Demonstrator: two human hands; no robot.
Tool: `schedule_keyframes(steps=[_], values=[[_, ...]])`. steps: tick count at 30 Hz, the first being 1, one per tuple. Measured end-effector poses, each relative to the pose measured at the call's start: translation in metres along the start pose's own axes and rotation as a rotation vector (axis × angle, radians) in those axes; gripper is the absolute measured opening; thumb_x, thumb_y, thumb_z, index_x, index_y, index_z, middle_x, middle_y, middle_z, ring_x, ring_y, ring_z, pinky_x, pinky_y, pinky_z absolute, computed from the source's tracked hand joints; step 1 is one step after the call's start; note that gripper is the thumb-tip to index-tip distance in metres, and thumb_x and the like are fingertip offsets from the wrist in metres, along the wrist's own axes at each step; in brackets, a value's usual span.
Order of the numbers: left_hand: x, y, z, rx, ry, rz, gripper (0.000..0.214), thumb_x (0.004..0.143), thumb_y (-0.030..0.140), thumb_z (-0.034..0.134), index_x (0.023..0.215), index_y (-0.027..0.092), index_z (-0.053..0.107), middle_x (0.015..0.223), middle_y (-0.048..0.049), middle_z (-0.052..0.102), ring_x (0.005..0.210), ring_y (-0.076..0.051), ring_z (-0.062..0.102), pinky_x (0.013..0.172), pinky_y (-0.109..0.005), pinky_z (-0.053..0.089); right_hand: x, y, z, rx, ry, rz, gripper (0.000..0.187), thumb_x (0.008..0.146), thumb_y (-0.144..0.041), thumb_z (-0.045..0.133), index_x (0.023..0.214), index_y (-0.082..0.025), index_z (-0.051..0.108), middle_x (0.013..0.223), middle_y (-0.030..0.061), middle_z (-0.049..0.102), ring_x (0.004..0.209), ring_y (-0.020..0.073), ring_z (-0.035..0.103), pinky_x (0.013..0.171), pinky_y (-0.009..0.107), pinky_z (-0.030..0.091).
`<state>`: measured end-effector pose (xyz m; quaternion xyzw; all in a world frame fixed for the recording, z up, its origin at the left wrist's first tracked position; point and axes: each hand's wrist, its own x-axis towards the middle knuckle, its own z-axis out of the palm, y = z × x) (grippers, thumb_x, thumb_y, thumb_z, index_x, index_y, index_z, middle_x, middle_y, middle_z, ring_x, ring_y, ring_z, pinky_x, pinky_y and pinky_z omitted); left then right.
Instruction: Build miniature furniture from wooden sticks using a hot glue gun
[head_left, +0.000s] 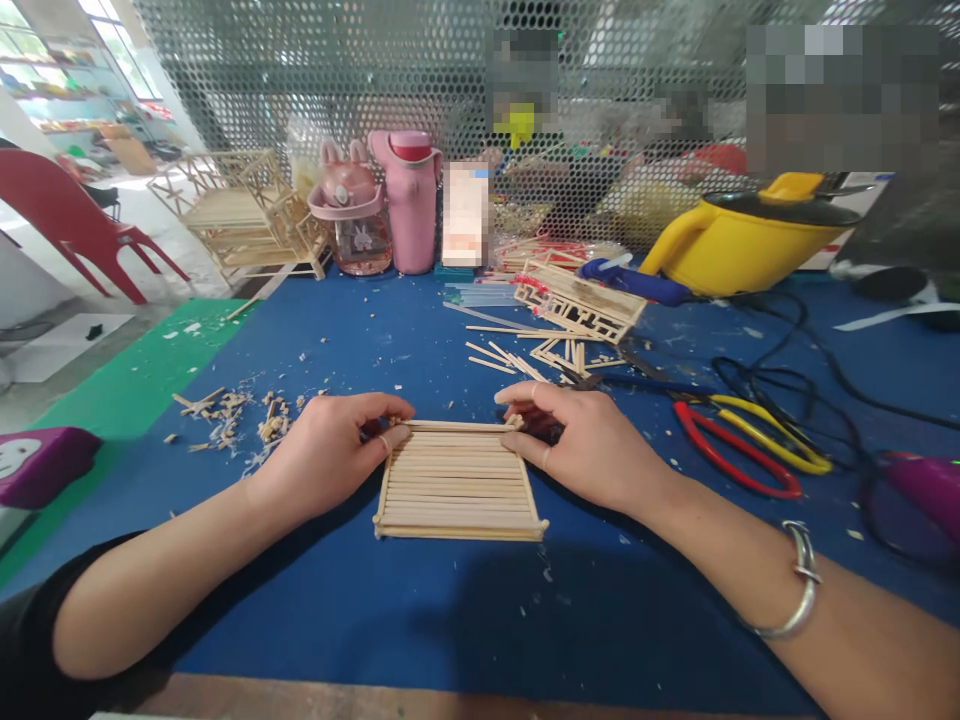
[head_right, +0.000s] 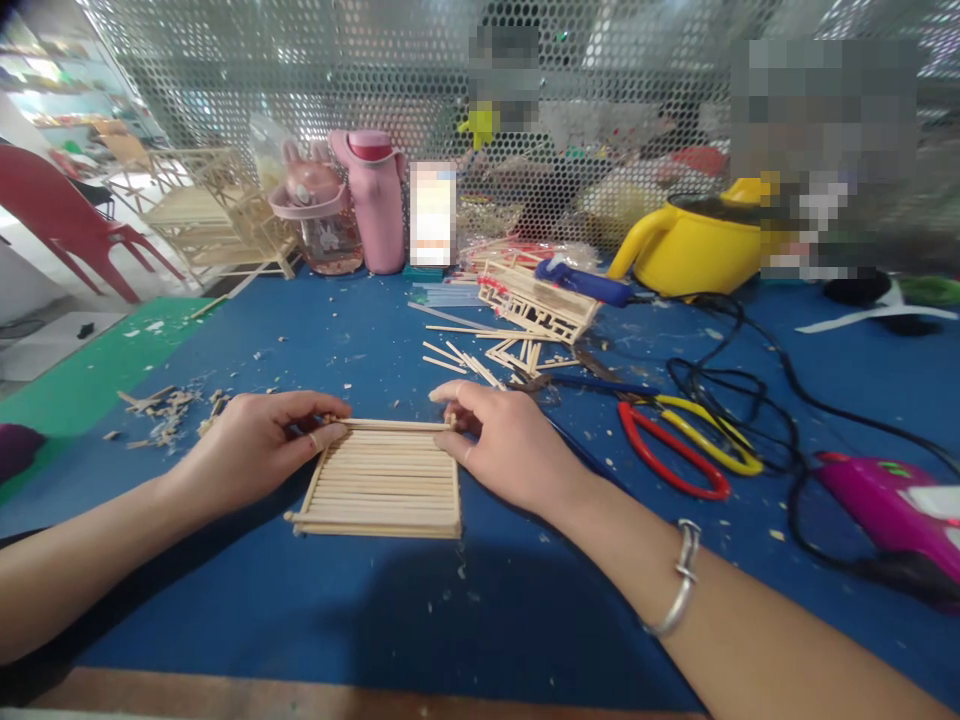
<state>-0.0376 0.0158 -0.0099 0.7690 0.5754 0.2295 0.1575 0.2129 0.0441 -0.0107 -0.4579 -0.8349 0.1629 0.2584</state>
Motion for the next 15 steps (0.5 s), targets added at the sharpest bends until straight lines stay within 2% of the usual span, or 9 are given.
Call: schedule_keyframes(steps=[5, 12, 15], values=[[0.0003, -0.0017, 0.0017, 0.029, -0.002, 0.022, 0.024, 0.084, 0.034, 0.054, 0.096, 0.023, 0.072, 0.081, 0.0002, 0.074, 0.059, -0.014, 0.062, 0.061, -0.024, 0.048, -0.0004, 0.0015, -0.0016, -0.096, 0.01, -0.064, 0.014, 0.078, -0.018, 0.06, 0.088, -0.023, 0.068, 0.078, -0.0023, 0.073, 0.066, 0.0129, 0.066, 0.065, 0.025, 0.051], [-0.0006, 0.0001, 0.0019, 0.053, 0.014, 0.08, 0.02, 0.085, 0.027, 0.053, 0.089, 0.023, 0.072, 0.08, 0.0022, 0.074, 0.064, -0.013, 0.064, 0.062, -0.021, 0.046, 0.0005, 0.0021, -0.0001, -0.186, 0.024, -0.181, 0.017, 0.086, -0.021, 0.053, 0.092, -0.02, 0.068, 0.091, 0.0007, 0.075, 0.082, 0.0155, 0.069, 0.076, 0.026, 0.051], [-0.0004, 0.0008, 0.0015, 0.051, 0.007, 0.079, 0.02, 0.085, 0.027, 0.053, 0.09, 0.023, 0.072, 0.08, 0.0017, 0.074, 0.065, -0.013, 0.064, 0.062, -0.021, 0.046, 0.001, 0.0025, 0.0003, -0.186, 0.017, -0.18, 0.018, 0.087, -0.022, 0.052, 0.092, -0.02, 0.069, 0.091, 0.0007, 0.075, 0.083, 0.0156, 0.069, 0.076, 0.026, 0.051]])
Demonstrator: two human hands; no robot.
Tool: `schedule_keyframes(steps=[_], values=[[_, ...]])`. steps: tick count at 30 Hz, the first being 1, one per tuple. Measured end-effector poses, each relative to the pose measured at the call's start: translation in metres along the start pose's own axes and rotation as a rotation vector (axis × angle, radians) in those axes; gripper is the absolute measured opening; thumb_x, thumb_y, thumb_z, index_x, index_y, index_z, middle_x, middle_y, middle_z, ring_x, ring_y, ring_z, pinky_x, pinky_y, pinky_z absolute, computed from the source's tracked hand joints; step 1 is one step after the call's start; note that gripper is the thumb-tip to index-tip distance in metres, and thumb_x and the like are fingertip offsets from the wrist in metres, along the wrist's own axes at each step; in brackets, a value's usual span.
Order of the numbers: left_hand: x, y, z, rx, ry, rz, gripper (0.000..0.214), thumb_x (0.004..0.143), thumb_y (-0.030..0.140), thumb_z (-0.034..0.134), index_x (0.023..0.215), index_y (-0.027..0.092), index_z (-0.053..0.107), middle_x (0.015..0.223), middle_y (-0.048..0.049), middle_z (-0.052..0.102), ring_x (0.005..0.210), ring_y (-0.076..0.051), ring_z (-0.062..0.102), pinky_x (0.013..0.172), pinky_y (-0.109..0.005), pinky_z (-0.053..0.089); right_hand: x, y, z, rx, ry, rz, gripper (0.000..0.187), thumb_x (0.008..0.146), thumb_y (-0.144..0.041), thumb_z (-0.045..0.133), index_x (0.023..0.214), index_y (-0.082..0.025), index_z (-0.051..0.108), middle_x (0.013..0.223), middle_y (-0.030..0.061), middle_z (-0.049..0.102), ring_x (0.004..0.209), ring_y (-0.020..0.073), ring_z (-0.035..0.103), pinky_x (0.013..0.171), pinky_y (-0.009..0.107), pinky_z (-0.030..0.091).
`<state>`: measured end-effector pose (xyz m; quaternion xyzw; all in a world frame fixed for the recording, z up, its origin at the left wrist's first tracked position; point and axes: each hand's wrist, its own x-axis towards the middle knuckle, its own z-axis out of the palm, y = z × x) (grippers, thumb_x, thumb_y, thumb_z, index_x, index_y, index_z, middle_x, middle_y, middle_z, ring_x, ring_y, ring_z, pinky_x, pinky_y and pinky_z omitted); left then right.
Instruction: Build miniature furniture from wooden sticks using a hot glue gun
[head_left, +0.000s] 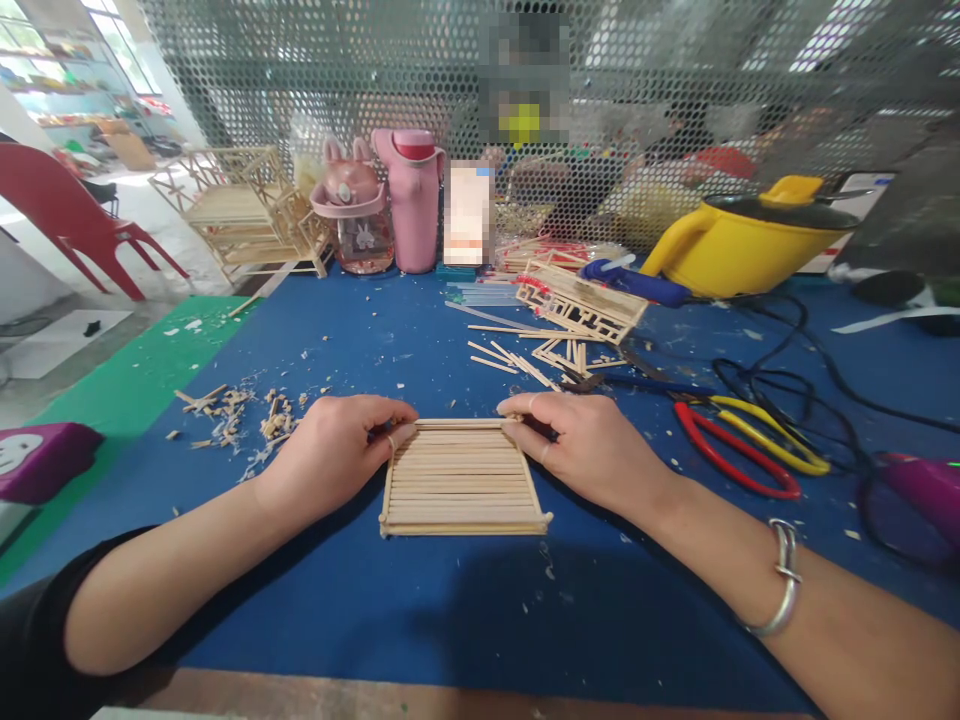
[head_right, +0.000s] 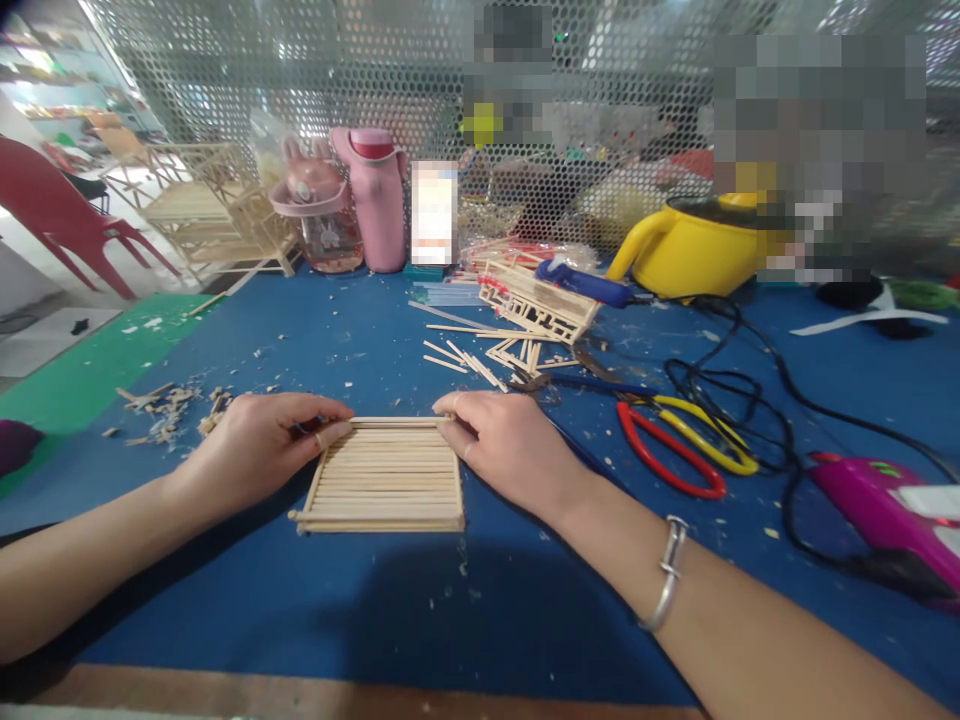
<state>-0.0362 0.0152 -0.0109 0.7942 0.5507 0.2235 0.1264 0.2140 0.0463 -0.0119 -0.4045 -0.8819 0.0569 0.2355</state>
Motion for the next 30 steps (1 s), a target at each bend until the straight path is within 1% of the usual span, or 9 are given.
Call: schedule_keyframes(steps=[6, 8, 11, 14, 17, 19, 22, 26, 30], values=[[0.001, 0.0, 0.001, -0.017, -0.017, -0.02, 0.023, 0.086, 0.029, 0.051, 0.092, 0.023, 0.072, 0.083, 0.0003, 0.074, 0.069, -0.015, 0.065, 0.064, -0.023, 0.046, -0.001, 0.0, 0.0, 0.02, 0.0, 0.049, 0.018, 0.087, -0.023, 0.052, 0.091, -0.022, 0.069, 0.09, -0.0001, 0.075, 0.082, 0.0156, 0.069, 0.075, 0.026, 0.05], [0.001, -0.001, 0.0, -0.018, -0.034, -0.038, 0.026, 0.086, 0.032, 0.052, 0.1, 0.022, 0.07, 0.088, -0.0012, 0.074, 0.068, -0.016, 0.064, 0.064, -0.024, 0.047, -0.002, 0.0, -0.001, 0.063, -0.018, 0.085, 0.02, 0.086, -0.026, 0.055, 0.101, -0.022, 0.068, 0.087, 0.0001, 0.074, 0.079, 0.015, 0.068, 0.073, 0.026, 0.051], [0.002, -0.003, -0.005, 0.017, -0.06, -0.051, 0.039, 0.083, 0.038, 0.055, 0.116, 0.02, 0.063, 0.093, -0.0044, 0.071, 0.068, -0.017, 0.062, 0.064, -0.028, 0.047, -0.003, 0.002, -0.003, 0.11, -0.041, 0.139, 0.038, 0.078, -0.029, 0.065, 0.115, -0.022, 0.061, 0.087, 0.0007, 0.071, 0.074, 0.0148, 0.066, 0.069, 0.027, 0.051], [0.004, -0.004, -0.009, 0.059, -0.103, -0.034, 0.033, 0.083, 0.039, 0.055, 0.105, 0.019, 0.067, 0.09, -0.0055, 0.068, 0.071, -0.018, 0.06, 0.065, -0.029, 0.046, -0.002, 0.004, -0.004, 0.044, -0.066, 0.127, 0.025, 0.075, -0.032, 0.067, 0.098, -0.022, 0.067, 0.089, 0.0032, 0.068, 0.076, 0.0164, 0.062, 0.068, 0.029, 0.049], [0.005, -0.004, -0.011, 0.009, -0.144, -0.024, 0.027, 0.086, 0.037, 0.051, 0.089, 0.019, 0.071, 0.088, -0.0046, 0.069, 0.074, -0.017, 0.06, 0.065, -0.027, 0.045, 0.0, 0.003, -0.004, 0.054, -0.106, 0.14, 0.01, 0.078, -0.031, 0.064, 0.078, -0.022, 0.069, 0.076, 0.0012, 0.067, 0.068, 0.0144, 0.06, 0.062, 0.027, 0.046], [0.005, -0.004, -0.011, -0.03, -0.099, -0.064, 0.028, 0.086, 0.04, 0.052, 0.089, 0.02, 0.071, 0.085, -0.0037, 0.071, 0.069, -0.016, 0.061, 0.062, -0.026, 0.045, 0.0, 0.001, -0.004, 0.108, -0.063, 0.175, 0.009, 0.079, -0.031, 0.064, 0.077, -0.022, 0.068, 0.071, -0.0007, 0.067, 0.061, 0.0126, 0.059, 0.058, 0.025, 0.046], [0.002, -0.004, -0.014, -0.069, 0.073, -0.079, 0.027, 0.085, 0.041, 0.056, 0.094, 0.02, 0.07, 0.077, -0.0021, 0.072, 0.06, -0.014, 0.06, 0.057, -0.025, 0.046, -0.003, -0.001, -0.005, 0.21, 0.109, 0.217, 0.013, 0.077, -0.031, 0.066, 0.088, -0.022, 0.066, 0.068, -0.0025, 0.068, 0.052, 0.0105, 0.058, 0.053, 0.023, 0.047], [-0.004, -0.005, -0.017, -0.077, 0.316, 0.237, 0.015, 0.086, 0.023, 0.056, 0.095, 0.021, 0.068, 0.093, -0.0047, 0.073, 0.078, -0.015, 0.067, 0.07, -0.022, 0.051, -0.009, -0.001, -0.008, 0.339, 0.337, 0.105, 0.026, 0.078, -0.023, 0.066, 0.104, -0.023, 0.06, 0.08, -0.0007, 0.071, 0.058, 0.0105, 0.065, 0.054, 0.021, 0.052], [-0.005, -0.008, -0.014, -0.05, 0.42, 0.451, 0.026, 0.083, 0.008, 0.055, 0.101, 0.023, 0.066, 0.101, -0.0056, 0.072, 0.088, -0.014, 0.067, 0.082, -0.022, 0.051, -0.011, 0.003, -0.007, 0.303, 0.459, -0.039, 0.034, 0.079, -0.016, 0.065, 0.111, -0.024, 0.056, 0.086, -0.0002, 0.071, 0.068, 0.012, 0.069, 0.065, 0.023, 0.057]])
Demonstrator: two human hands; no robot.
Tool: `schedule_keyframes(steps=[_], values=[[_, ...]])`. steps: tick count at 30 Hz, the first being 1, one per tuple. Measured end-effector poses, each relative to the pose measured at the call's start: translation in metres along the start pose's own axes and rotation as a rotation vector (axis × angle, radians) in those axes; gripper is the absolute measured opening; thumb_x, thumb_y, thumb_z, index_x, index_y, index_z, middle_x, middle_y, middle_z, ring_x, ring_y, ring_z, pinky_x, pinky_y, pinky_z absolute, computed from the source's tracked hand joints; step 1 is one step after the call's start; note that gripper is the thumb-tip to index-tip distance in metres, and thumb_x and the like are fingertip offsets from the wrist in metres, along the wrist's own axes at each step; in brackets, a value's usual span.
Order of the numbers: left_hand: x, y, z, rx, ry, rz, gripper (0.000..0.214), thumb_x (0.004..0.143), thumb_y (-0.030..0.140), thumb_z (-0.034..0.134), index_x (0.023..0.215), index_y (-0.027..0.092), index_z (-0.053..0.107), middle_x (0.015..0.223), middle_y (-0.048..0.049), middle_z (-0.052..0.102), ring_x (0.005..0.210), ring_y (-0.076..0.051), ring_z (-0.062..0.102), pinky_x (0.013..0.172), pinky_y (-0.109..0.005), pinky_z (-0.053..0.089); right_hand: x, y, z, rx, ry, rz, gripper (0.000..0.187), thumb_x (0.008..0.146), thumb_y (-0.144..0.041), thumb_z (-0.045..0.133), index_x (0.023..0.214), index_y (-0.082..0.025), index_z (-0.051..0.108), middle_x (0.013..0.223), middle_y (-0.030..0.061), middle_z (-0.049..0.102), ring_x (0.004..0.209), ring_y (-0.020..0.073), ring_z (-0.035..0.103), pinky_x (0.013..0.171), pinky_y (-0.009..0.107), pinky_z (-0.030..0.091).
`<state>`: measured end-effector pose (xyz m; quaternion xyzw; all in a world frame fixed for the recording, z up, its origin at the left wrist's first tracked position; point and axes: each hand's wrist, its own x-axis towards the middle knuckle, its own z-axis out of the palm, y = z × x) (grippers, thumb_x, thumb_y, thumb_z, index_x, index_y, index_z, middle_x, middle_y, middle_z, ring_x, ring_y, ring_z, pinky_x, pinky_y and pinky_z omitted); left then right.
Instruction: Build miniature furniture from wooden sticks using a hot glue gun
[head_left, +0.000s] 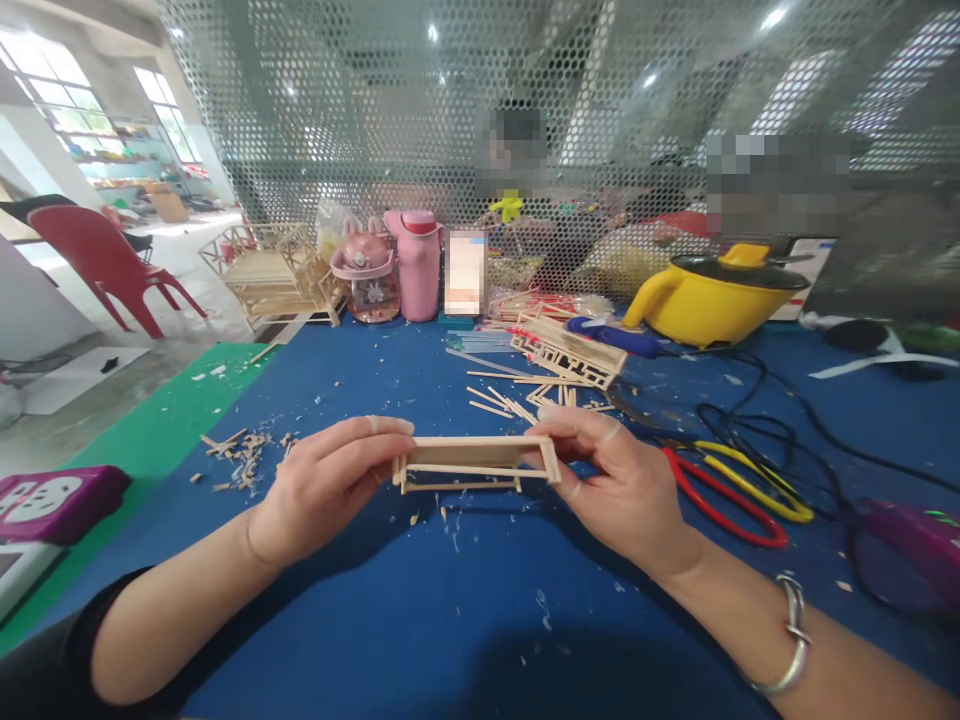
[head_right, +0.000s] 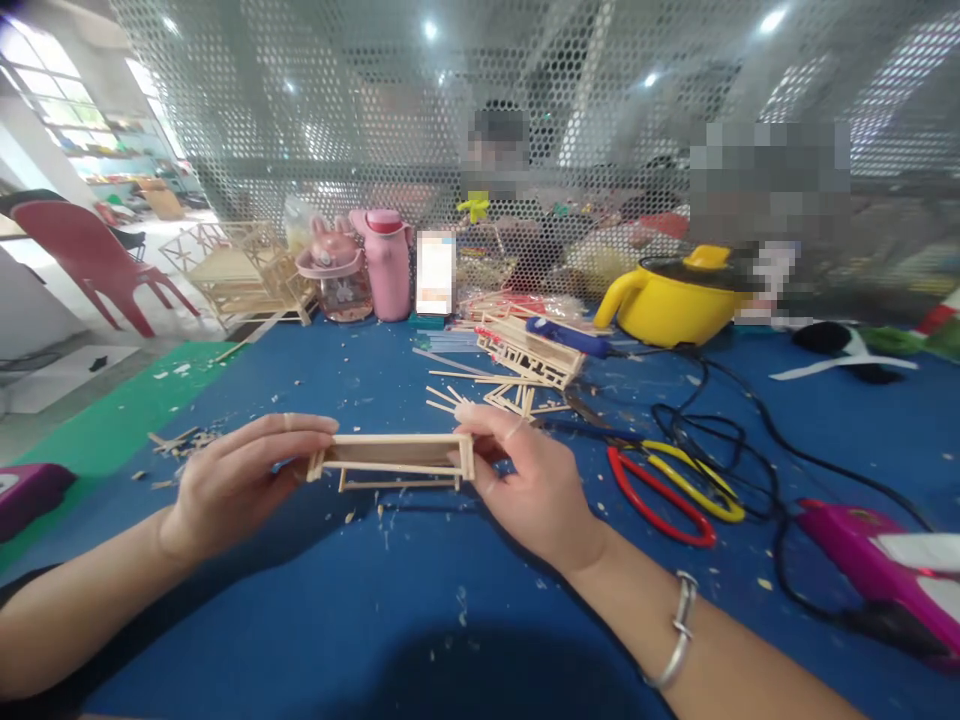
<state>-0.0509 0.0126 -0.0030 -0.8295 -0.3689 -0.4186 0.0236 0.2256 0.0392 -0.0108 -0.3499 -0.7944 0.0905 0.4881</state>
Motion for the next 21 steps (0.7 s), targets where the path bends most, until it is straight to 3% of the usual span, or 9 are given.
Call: schedule_keyframes(steps=[3, 6, 11, 16, 21], values=[[0.0, -0.004, 0.008, -0.008, -0.005, -0.056, 0.03, 0.084, 0.009, 0.053, 0.108, 0.021, 0.063, 0.102, -0.0075, 0.07, 0.09, -0.014, 0.065, 0.085, -0.023, 0.05, 0.002, 0.004, 0.003, -0.09, 0.001, -0.078, 0.03, 0.08, -0.014, 0.063, 0.108, -0.023, 0.057, 0.09, 0.0007, 0.072, 0.068, 0.0119, 0.069, 0.067, 0.023, 0.058], [0.001, -0.007, 0.014, -0.064, -0.016, -0.271, 0.029, 0.085, 0.016, 0.052, 0.112, 0.017, 0.061, 0.1, -0.0089, 0.065, 0.083, -0.014, 0.064, 0.076, -0.022, 0.053, 0.006, 0.004, 0.005, -0.211, 0.01, -0.172, 0.027, 0.08, -0.011, 0.061, 0.104, -0.023, 0.058, 0.092, 0.0014, 0.072, 0.072, 0.013, 0.07, 0.068, 0.024, 0.058], [0.003, -0.002, 0.014, -0.193, -0.069, -0.625, 0.033, 0.081, 0.027, 0.06, 0.112, 0.017, 0.061, 0.07, 0.0004, 0.062, 0.06, -0.012, 0.056, 0.06, -0.023, 0.049, 0.006, 0.002, 0.002, -0.288, -0.009, -0.292, 0.031, 0.079, -0.006, 0.059, 0.104, -0.024, 0.057, 0.089, 0.0003, 0.071, 0.076, 0.0135, 0.068, 0.071, 0.025, 0.056], [0.009, 0.011, 0.004, -0.791, -0.171, -0.897, 0.048, 0.075, 0.018, 0.067, 0.122, 0.018, 0.054, 0.087, -0.0039, 0.07, 0.076, -0.015, 0.066, 0.069, -0.024, 0.052, 0.005, 0.004, 0.001, -0.273, -0.046, -0.273, 0.029, 0.081, -0.008, 0.059, 0.105, -0.024, 0.055, 0.092, 0.0007, 0.07, 0.081, 0.013, 0.068, 0.073, 0.024, 0.056], [0.016, 0.026, -0.003, -1.293, 0.109, -1.308, 0.037, 0.081, 0.009, 0.056, 0.118, 0.015, 0.057, 0.091, -0.0082, 0.07, 0.076, -0.015, 0.069, 0.055, -0.019, 0.054, 0.007, 0.004, 0.001, -0.267, -0.052, -0.273, 0.028, 0.081, -0.009, 0.06, 0.105, -0.023, 0.056, 0.095, 0.0016, 0.069, 0.085, 0.0129, 0.067, 0.08, 0.024, 0.054]])
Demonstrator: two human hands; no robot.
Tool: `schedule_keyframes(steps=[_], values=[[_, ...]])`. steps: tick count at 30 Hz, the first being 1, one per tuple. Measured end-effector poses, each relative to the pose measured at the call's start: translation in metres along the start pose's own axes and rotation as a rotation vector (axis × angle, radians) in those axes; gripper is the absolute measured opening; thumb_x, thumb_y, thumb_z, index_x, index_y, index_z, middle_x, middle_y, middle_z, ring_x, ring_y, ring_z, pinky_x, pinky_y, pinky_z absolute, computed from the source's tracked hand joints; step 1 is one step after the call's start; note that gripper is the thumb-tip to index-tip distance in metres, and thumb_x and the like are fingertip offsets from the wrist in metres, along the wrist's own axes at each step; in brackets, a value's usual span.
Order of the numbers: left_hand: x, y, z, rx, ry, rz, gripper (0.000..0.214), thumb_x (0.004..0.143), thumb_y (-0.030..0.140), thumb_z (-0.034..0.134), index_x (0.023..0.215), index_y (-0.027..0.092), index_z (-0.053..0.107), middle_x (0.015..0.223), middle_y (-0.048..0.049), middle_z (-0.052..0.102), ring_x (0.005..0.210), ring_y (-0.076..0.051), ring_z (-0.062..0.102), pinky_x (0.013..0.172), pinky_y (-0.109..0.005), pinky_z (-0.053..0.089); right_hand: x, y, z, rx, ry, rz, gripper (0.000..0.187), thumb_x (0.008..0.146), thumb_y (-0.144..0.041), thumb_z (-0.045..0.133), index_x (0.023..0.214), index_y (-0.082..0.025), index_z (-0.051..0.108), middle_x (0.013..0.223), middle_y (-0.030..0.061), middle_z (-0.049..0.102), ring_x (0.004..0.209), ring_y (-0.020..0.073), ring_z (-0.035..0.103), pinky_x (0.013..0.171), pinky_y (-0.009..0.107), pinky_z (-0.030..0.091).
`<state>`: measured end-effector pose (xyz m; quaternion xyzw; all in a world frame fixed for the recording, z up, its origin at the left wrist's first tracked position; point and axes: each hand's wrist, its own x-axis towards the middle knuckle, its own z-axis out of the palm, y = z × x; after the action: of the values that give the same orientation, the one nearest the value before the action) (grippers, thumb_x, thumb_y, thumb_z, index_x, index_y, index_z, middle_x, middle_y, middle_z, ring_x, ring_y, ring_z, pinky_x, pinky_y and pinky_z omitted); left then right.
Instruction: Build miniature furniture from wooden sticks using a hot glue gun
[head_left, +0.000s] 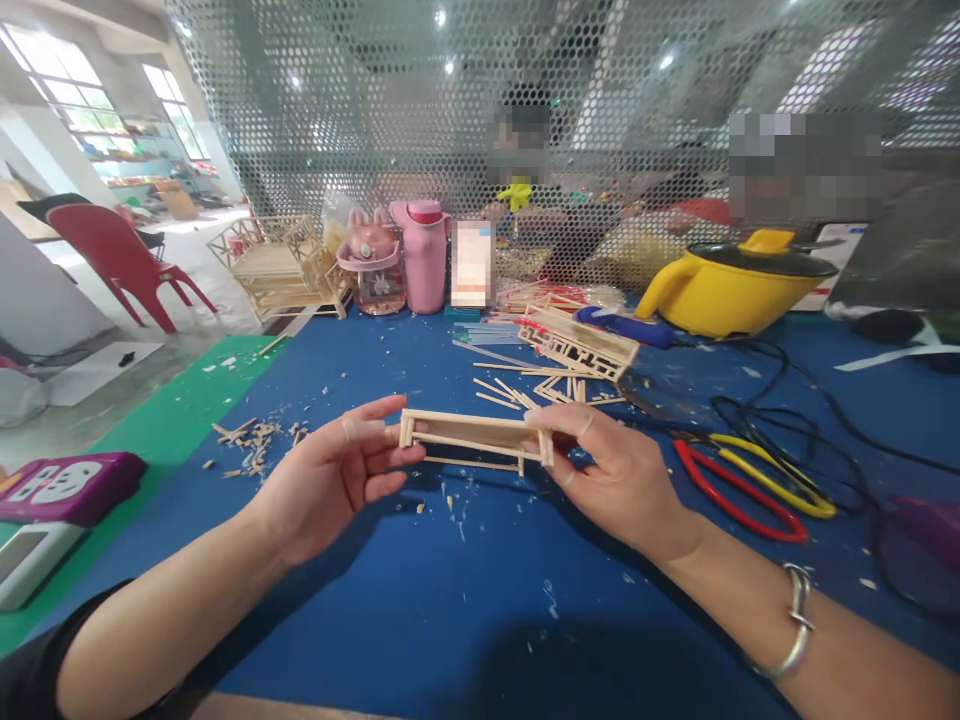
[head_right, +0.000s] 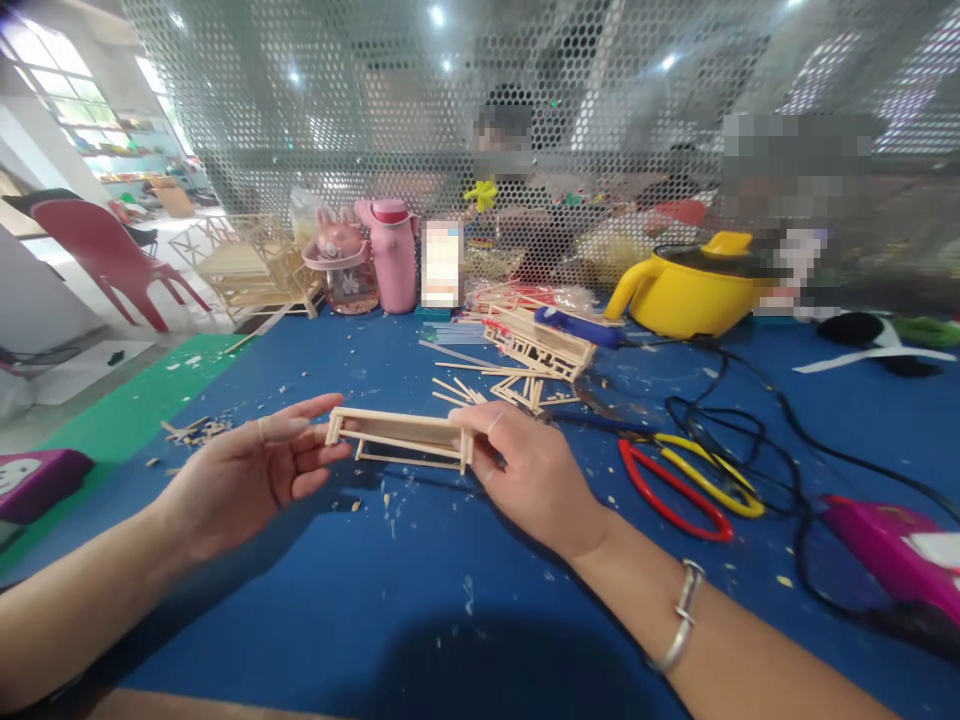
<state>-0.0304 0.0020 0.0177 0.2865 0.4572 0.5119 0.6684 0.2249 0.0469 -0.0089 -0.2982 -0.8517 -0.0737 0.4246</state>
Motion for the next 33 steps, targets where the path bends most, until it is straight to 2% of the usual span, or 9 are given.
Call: schedule_keyframes(steps=[4, 9, 12, 14, 16, 22, 29, 33], values=[[-0.001, -0.008, 0.007, -0.192, 0.015, -0.058, 0.028, 0.087, 0.009, 0.053, 0.113, 0.015, 0.061, 0.081, -0.0049, 0.068, 0.062, -0.009, 0.064, 0.05, -0.015, 0.053, 0.001, -0.001, 0.0, 0.007, -0.001, 0.003, 0.029, 0.08, -0.009, 0.06, 0.105, -0.022, 0.056, 0.094, 0.003, 0.069, 0.085, 0.0141, 0.066, 0.08, 0.025, 0.054], [0.0, -0.015, 0.009, -0.243, 0.029, -0.052, 0.028, 0.088, 0.007, 0.051, 0.113, 0.015, 0.061, 0.075, -0.0042, 0.065, 0.06, -0.009, 0.063, 0.053, -0.016, 0.055, 0.0, -0.005, -0.002, 0.062, -0.061, 0.066, 0.042, 0.075, -0.017, 0.065, 0.115, -0.022, 0.051, 0.102, 0.0054, 0.067, 0.073, 0.0138, 0.066, 0.068, 0.026, 0.056], [0.0, -0.014, 0.007, -0.252, 0.045, -0.054, 0.029, 0.088, 0.005, 0.05, 0.113, 0.016, 0.061, 0.077, -0.0042, 0.066, 0.061, -0.009, 0.065, 0.054, -0.016, 0.056, -0.001, -0.009, -0.006, 0.146, -0.113, 0.081, 0.051, 0.074, -0.021, 0.067, 0.12, -0.022, 0.045, 0.12, 0.0123, 0.061, 0.087, 0.0185, 0.067, 0.068, 0.029, 0.058], [0.0, -0.014, 0.007, -0.26, 0.036, -0.05, 0.03, 0.088, 0.004, 0.05, 0.112, 0.017, 0.061, 0.081, -0.0043, 0.068, 0.063, -0.009, 0.067, 0.056, -0.016, 0.057, -0.001, -0.01, -0.008, 0.147, -0.1, 0.047, 0.047, 0.074, -0.019, 0.067, 0.115, -0.022, 0.045, 0.129, 0.0158, 0.057, 0.103, 0.023, 0.064, 0.074, 0.033, 0.058], [0.0, -0.014, 0.007, -0.262, 0.025, -0.04, 0.03, 0.088, 0.004, 0.05, 0.112, 0.017, 0.061, 0.084, -0.0044, 0.069, 0.065, -0.01, 0.068, 0.057, -0.017, 0.058, 0.0, -0.012, -0.009, 0.101, -0.071, 0.004, 0.037, 0.074, -0.016, 0.066, 0.106, -0.023, 0.049, 0.128, 0.0161, 0.058, 0.11, 0.0244, 0.061, 0.08, 0.036, 0.056], [-0.001, -0.016, 0.008, -0.234, 0.02, -0.018, 0.027, 0.088, 0.002, 0.049, 0.107, 0.016, 0.062, 0.081, -0.0034, 0.069, 0.064, -0.01, 0.069, 0.055, -0.016, 0.058, 0.004, -0.014, -0.007, 0.015, -0.006, -0.017, 0.021, 0.077, -0.009, 0.061, 0.092, -0.024, 0.055, 0.106, 0.009, 0.071, 0.097, 0.0194, 0.068, 0.079, 0.03, 0.057], [0.0, -0.014, 0.009, -0.266, 0.04, -0.04, 0.027, 0.089, 0.002, 0.048, 0.108, 0.017, 0.06, 0.078, -0.0019, 0.069, 0.06, -0.008, 0.068, 0.053, -0.015, 0.057, 0.001, -0.014, -0.005, -0.045, 0.021, -0.048, 0.024, 0.076, -0.01, 0.064, 0.095, -0.024, 0.062, 0.114, 0.0096, 0.069, 0.097, 0.0196, 0.068, 0.078, 0.028, 0.058], [0.0, -0.014, 0.009, -0.245, 0.101, -0.041, 0.028, 0.087, 0.003, 0.052, 0.108, 0.019, 0.06, 0.083, -0.0014, 0.07, 0.06, -0.009, 0.069, 0.051, -0.014, 0.057, 0.001, -0.015, -0.003, -0.049, 0.012, -0.033, 0.022, 0.078, -0.01, 0.062, 0.095, -0.024, 0.062, 0.114, 0.008, 0.069, 0.098, 0.0202, 0.068, 0.079, 0.029, 0.057]])
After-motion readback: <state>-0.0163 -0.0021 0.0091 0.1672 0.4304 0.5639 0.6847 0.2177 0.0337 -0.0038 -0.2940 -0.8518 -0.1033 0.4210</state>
